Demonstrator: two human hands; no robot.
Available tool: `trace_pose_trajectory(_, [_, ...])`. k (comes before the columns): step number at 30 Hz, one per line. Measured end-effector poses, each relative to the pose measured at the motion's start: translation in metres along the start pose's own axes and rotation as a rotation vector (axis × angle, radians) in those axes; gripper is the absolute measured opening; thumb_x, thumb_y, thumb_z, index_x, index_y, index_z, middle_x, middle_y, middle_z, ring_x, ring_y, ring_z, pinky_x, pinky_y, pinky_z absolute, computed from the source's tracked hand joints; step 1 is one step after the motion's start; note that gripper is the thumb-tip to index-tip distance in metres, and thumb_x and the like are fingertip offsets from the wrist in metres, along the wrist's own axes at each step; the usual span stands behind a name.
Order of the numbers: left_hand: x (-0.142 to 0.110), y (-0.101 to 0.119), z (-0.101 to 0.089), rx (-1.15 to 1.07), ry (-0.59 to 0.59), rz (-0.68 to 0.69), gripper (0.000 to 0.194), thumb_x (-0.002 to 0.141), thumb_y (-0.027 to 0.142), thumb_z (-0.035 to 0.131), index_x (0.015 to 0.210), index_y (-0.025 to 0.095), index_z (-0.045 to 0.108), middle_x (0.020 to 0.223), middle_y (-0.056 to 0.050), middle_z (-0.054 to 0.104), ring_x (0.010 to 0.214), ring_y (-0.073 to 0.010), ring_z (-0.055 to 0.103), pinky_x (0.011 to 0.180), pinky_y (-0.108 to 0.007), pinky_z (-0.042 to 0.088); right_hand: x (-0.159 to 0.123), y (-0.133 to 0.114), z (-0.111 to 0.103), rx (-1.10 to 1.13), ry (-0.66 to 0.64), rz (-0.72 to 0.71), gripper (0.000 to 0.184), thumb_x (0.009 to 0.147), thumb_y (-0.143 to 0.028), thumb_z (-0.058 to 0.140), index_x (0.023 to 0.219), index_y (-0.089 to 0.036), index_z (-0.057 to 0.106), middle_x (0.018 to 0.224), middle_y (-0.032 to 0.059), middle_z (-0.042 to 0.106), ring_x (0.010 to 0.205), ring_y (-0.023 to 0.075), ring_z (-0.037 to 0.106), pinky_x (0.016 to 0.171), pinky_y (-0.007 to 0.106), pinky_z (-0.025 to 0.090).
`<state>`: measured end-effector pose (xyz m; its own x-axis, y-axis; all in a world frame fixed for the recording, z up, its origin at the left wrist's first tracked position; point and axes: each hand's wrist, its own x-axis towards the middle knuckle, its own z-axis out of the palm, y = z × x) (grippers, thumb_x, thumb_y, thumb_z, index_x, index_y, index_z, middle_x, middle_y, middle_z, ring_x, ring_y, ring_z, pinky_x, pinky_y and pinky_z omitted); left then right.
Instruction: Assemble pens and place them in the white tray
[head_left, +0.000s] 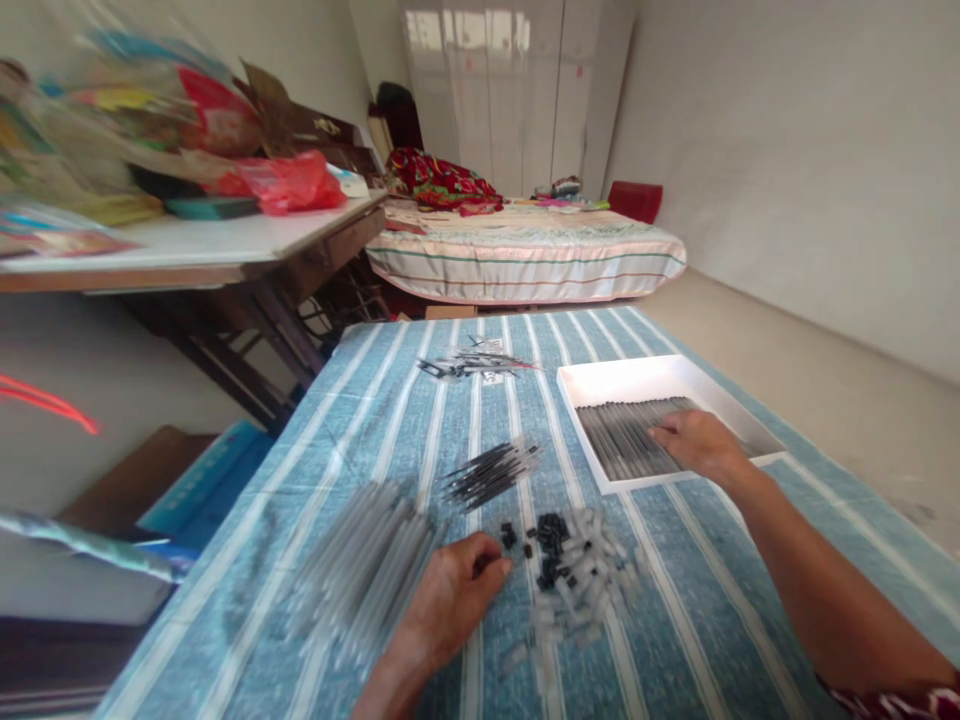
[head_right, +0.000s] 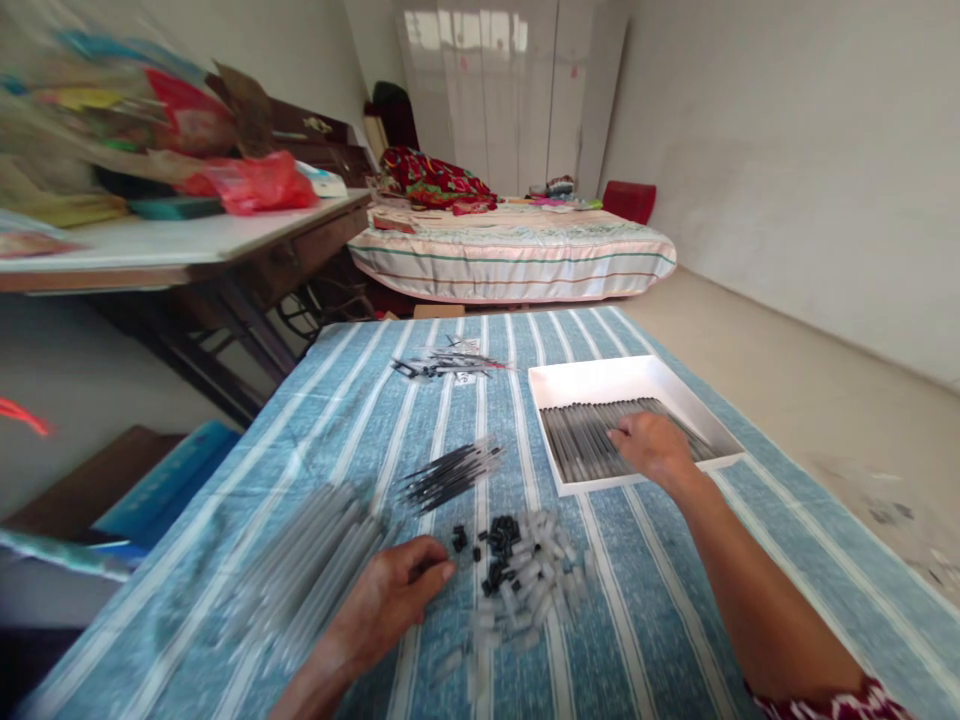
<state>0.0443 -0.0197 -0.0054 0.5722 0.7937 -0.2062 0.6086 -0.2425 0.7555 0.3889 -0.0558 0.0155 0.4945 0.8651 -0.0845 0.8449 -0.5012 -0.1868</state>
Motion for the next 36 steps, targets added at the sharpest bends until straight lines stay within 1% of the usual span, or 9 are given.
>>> trace_pose_trajectory(3, [0.001, -0.003, -0.002, 0.07, 0.078, 0.008, 0.02, 0.079, 0.03, 0.048, 0.067, 0.017, 0.058, 0.059, 0.001, 0.054, 0.058, -0.014, 0.051, 0.056, -0.024, 0.037, -0.019, -0.026, 0.002, 0.154, 0.074, -0.207, 0.035, 0.083, -0.041, 0.045, 0.059, -0.019, 0.058, 0.055, 0.0003, 0.056, 0.055, 0.0145, 0.051, 0.052, 0.024, 0.031])
trace_pose_trajectory(6, [0.001, -0.009, -0.006, 0.171, 0.18, 0.003, 0.02, 0.08, 0.028, 0.047, 0.066, 0.017, 0.056, 0.059, 0.001, 0.054, 0.057, -0.0133, 0.05, 0.057, -0.024, 0.035, -0.038, -0.065, 0.011, 0.285, 0.026, -0.448, 0.036, 0.085, -0.04, 0.044, 0.061, -0.018, 0.058, 0.054, -0.0015, 0.055, 0.054, 0.012, 0.051, 0.053, 0.022, 0.031])
trace_pose_trajectory(10, [-0.002, -0.016, -0.018, 0.268, 0.295, -0.03, 0.02, 0.082, 0.025, 0.046, 0.069, 0.018, 0.058, 0.063, 0.0, 0.057, 0.061, -0.0136, 0.054, 0.06, -0.024, 0.036, -0.046, -0.113, 0.03, 0.215, -0.086, -0.643, 0.025, 0.085, -0.032, 0.048, 0.07, -0.019, 0.063, 0.067, 0.0003, 0.064, 0.065, 0.0135, 0.058, 0.058, 0.022, 0.032])
trace_pose_trajectory(13, [-0.006, -0.018, -0.029, 0.335, 0.345, -0.064, 0.019, 0.083, 0.021, 0.044, 0.075, 0.018, 0.062, 0.073, -0.002, 0.063, 0.071, -0.0146, 0.058, 0.066, -0.024, 0.038, -0.04, -0.134, 0.042, 0.068, -0.136, -0.67, 0.02, 0.085, -0.029, 0.048, 0.079, -0.02, 0.065, 0.078, 0.004, 0.069, 0.077, 0.0181, 0.062, 0.063, 0.024, 0.034])
trace_pose_trajectory(17, [-0.01, -0.015, -0.035, 0.505, 0.299, -0.203, 0.018, 0.083, 0.019, 0.046, 0.075, 0.019, 0.062, 0.077, -0.002, 0.063, 0.072, -0.0157, 0.06, 0.065, -0.025, 0.037, -0.033, -0.142, 0.052, -0.1, -0.184, -0.637, 0.022, 0.087, -0.027, 0.043, 0.089, -0.02, 0.064, 0.084, 0.0086, 0.07, 0.083, 0.0228, 0.064, 0.066, 0.027, 0.037])
trace_pose_trajectory(21, [-0.011, -0.009, -0.031, 0.672, 0.227, -0.291, 0.016, 0.083, 0.022, 0.046, 0.076, 0.02, 0.06, 0.084, -0.004, 0.063, 0.075, -0.0191, 0.062, 0.062, -0.027, 0.038, -0.031, -0.141, 0.059, -0.159, -0.167, -0.651, 0.023, 0.088, -0.023, 0.04, 0.093, -0.019, 0.062, 0.084, 0.0106, 0.07, 0.082, 0.0247, 0.066, 0.067, 0.029, 0.04])
trace_pose_trajectory(25, [-0.01, -0.004, -0.026, 0.75, 0.172, -0.325, 0.018, 0.085, 0.022, 0.043, 0.083, 0.019, 0.06, 0.091, -0.006, 0.061, 0.078, -0.0206, 0.064, 0.064, -0.028, 0.041, -0.034, -0.143, 0.063, -0.172, -0.132, -0.726, 0.024, 0.087, -0.017, 0.037, 0.097, -0.018, 0.059, 0.084, 0.0094, 0.071, 0.078, 0.0233, 0.066, 0.065, 0.028, 0.041])
trace_pose_trajectory(29, [-0.009, -0.003, -0.024, 0.761, 0.15, -0.318, 0.019, 0.085, 0.021, 0.042, 0.084, 0.017, 0.06, 0.092, -0.007, 0.06, 0.082, -0.0214, 0.064, 0.066, -0.029, 0.043, -0.037, -0.146, 0.062, -0.176, -0.135, -0.795, 0.025, 0.085, -0.011, 0.036, 0.092, -0.018, 0.059, 0.087, 0.0086, 0.071, 0.079, 0.0225, 0.066, 0.063, 0.027, 0.041])
trace_pose_trajectory(36, [-0.009, -0.001, -0.023, 0.743, 0.098, -0.287, 0.022, 0.086, 0.021, 0.039, 0.086, 0.017, 0.061, 0.095, -0.008, 0.061, 0.085, -0.0193, 0.063, 0.07, -0.028, 0.044, -0.038, -0.147, 0.06, -0.173, -0.162, -0.773, 0.023, 0.085, -0.011, 0.038, 0.095, -0.017, 0.058, 0.088, 0.0092, 0.071, 0.08, 0.0215, 0.066, 0.065, 0.027, 0.04])
